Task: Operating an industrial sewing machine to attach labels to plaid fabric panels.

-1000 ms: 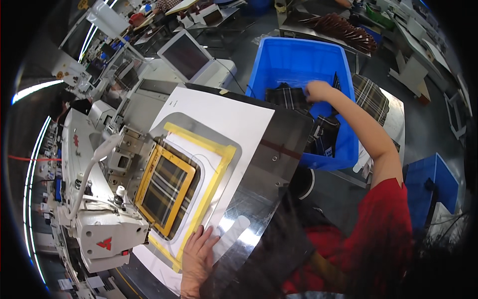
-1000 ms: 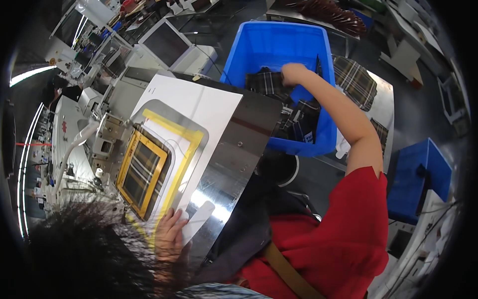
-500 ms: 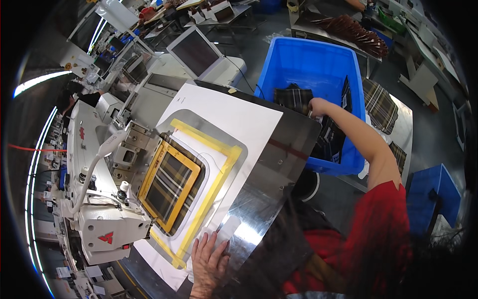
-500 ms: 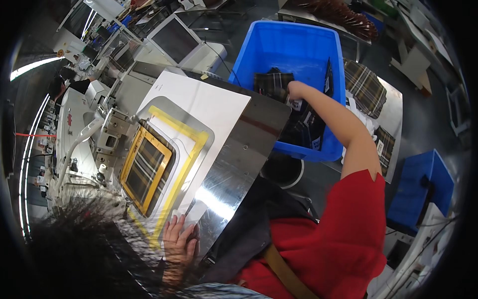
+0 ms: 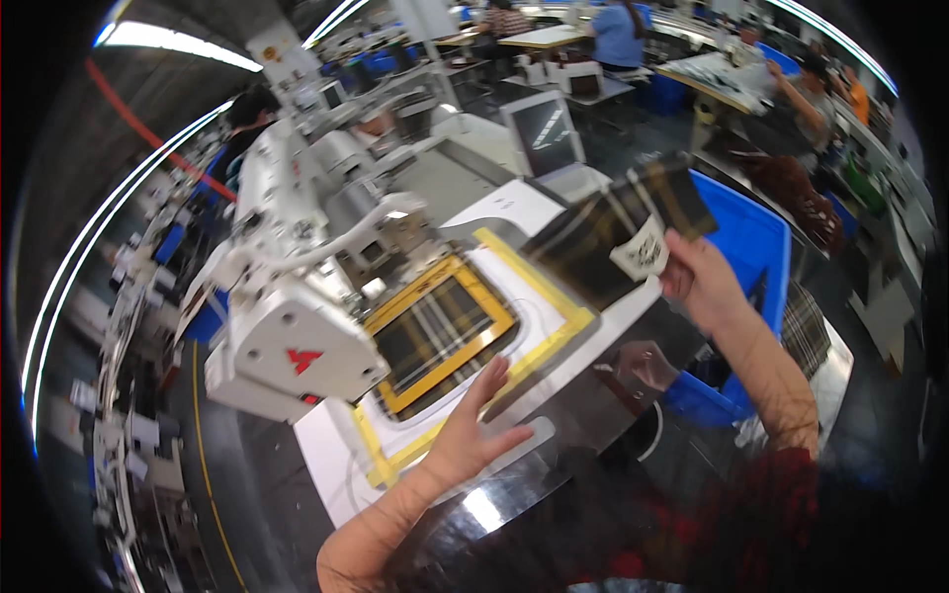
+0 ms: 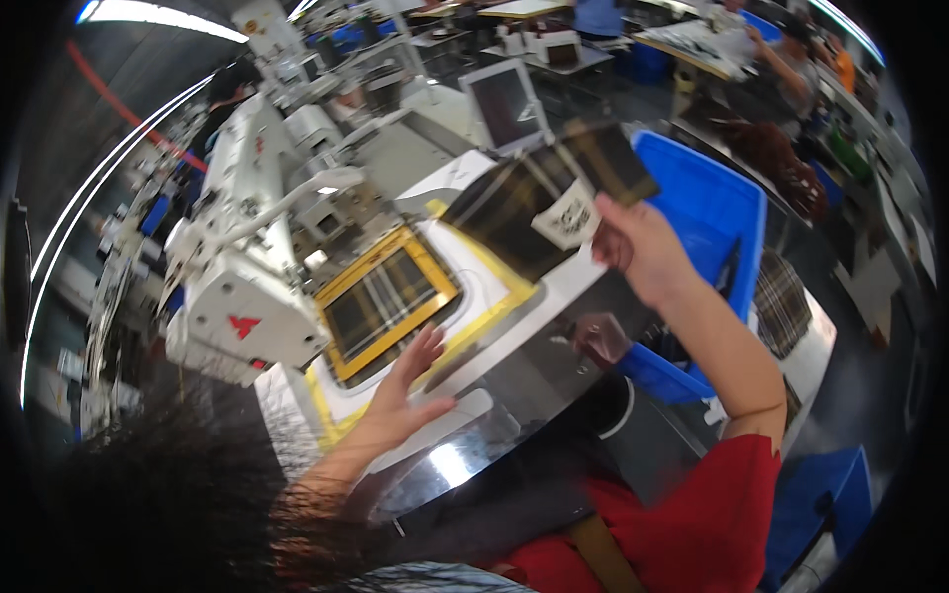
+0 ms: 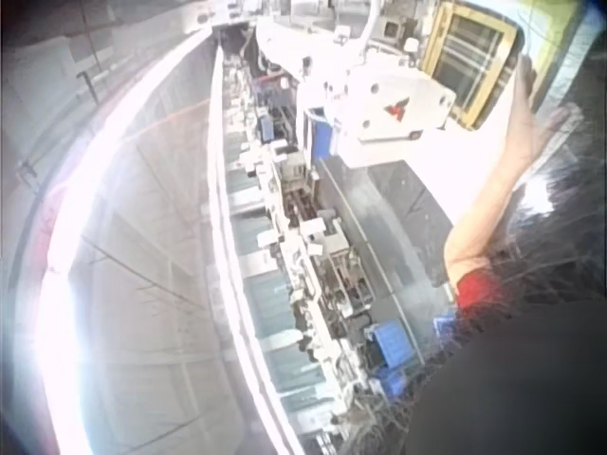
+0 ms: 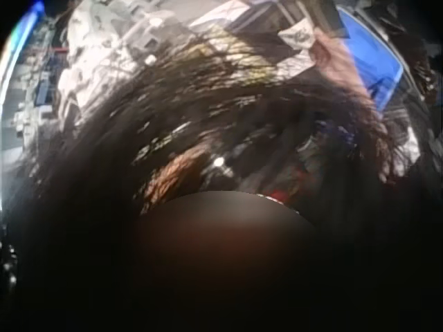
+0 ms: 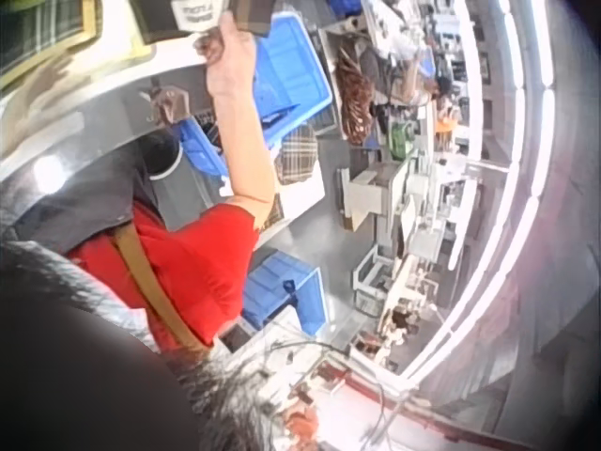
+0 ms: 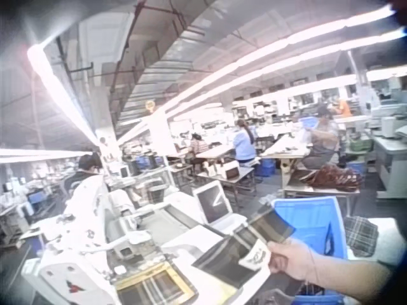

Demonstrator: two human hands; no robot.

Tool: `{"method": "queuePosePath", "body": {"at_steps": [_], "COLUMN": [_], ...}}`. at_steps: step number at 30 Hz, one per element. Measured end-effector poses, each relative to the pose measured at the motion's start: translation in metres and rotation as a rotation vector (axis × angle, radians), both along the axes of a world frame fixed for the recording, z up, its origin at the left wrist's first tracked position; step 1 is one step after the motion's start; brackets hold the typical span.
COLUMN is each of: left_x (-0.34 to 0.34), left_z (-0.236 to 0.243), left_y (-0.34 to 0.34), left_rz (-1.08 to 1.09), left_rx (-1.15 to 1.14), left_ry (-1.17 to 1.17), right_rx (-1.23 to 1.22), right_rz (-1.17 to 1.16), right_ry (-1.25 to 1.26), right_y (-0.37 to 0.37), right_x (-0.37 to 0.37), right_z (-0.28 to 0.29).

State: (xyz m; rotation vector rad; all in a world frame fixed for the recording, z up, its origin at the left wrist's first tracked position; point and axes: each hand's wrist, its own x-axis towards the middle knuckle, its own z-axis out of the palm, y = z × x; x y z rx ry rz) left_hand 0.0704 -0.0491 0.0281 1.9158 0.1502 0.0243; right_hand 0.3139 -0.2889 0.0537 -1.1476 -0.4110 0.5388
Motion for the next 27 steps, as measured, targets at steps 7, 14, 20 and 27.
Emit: {"method": "queuePosePath", "body": {"at_steps": [7,14,20,27], "left_x": [-0.025,-0.056,-0.069,-0.095], "left_z": [-0.001,-0.016,-0.025,-0.013], "left_y": [0.039,0.060,0.078,0.109], "left_rz": [0.500,0.584,0.660,0.693], "left_rx": [-0.347,-0.259,-0.302,-0.248], "left_ry": [-0.045,0.036,0.101,0.226], "right_rx": [-0.177,-0.230,-0.399,-0.613], "right_rz": [0.510,0.720,0.679,0.457], "right_ry": [0.308,-0.217,-0.031,-0.222], "right_y": [0.087,0.169,0.209,0.223], "right_x": [-0.075,-0.045,-0.051,0.001], "right_z": [-0.021,-0.030,-0.045,-0.052]}}
